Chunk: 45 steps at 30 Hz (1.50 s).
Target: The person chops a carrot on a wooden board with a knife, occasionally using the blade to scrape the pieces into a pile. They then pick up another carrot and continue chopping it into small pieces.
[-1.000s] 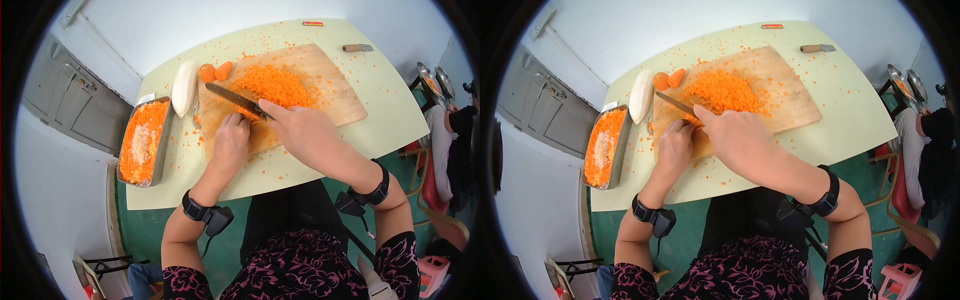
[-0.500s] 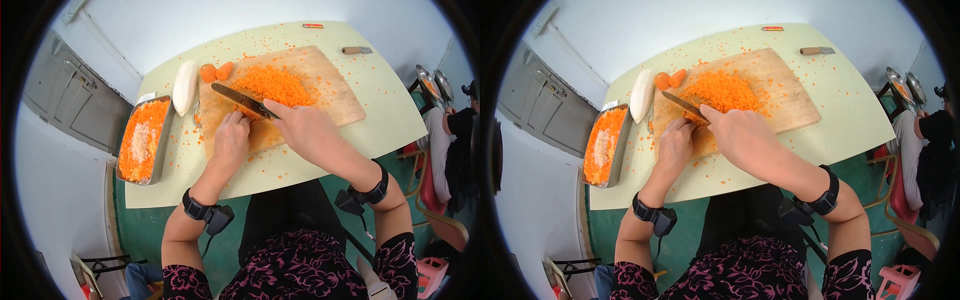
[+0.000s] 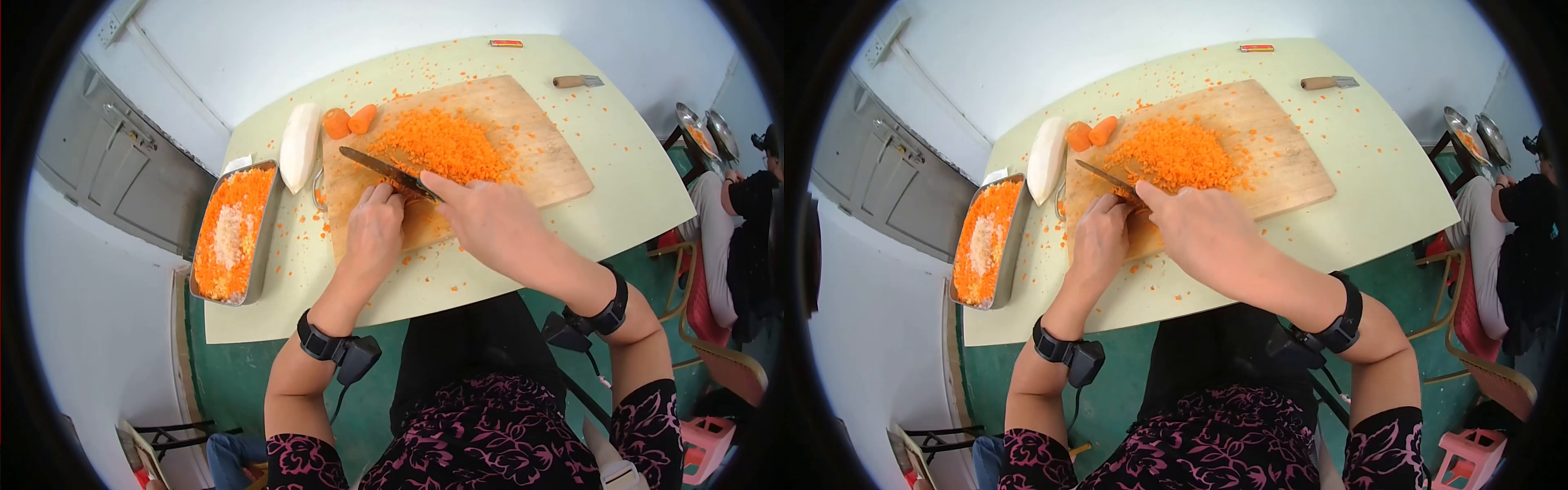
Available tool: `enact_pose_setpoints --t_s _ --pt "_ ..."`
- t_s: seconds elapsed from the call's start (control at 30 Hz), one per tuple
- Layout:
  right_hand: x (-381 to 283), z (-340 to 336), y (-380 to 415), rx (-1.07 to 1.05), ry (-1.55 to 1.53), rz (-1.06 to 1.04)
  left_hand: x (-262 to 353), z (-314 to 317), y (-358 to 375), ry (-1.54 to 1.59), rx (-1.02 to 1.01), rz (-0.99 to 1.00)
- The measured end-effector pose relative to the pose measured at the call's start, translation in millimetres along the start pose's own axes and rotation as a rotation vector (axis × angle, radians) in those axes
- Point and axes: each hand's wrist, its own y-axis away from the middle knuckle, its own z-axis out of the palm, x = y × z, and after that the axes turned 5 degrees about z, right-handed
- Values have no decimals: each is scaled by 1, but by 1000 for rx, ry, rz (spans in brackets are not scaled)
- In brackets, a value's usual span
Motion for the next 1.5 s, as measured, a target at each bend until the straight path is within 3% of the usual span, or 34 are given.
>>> enact_pose_setpoints --t_s 0.1,0.2,0.4,0.5,0.6,0.7,0.8,0.9,1.0,1.1,1.5 --pt "-1 -2 0 124 -45 -36 2 -2 -1 36 13 -54" --pt "-4 -1 2 -1 -15 -1 -1 0 -2 78 82 -28" --pt "4 -12 4 89 -114 45 -3 -5 -3 123 62 -103" --pt "4 -26 10 125 -140 100 -9 -9 0 246 73 -226" --pt "9 -31 12 60 -174 141 -5 -22 -5 480 -52 -572" --pt "14 -23 13 55 -231 122 -10 -16 -1 530 0 -625" --pt "19 -11 14 107 -244 68 -15 -10 4 206 119 -392" --pt "17 -13 15 83 -251 76 -9 -16 3 375 18 -565" --pt "18 -14 15 42 -246 106 -6 -13 7 156 160 -498" --pt "19 -13 15 49 -205 104 -5 -19 6 103 -49 -564" --pt "23 -6 16 125 -203 51 -11 -13 -9 252 -29 -652"
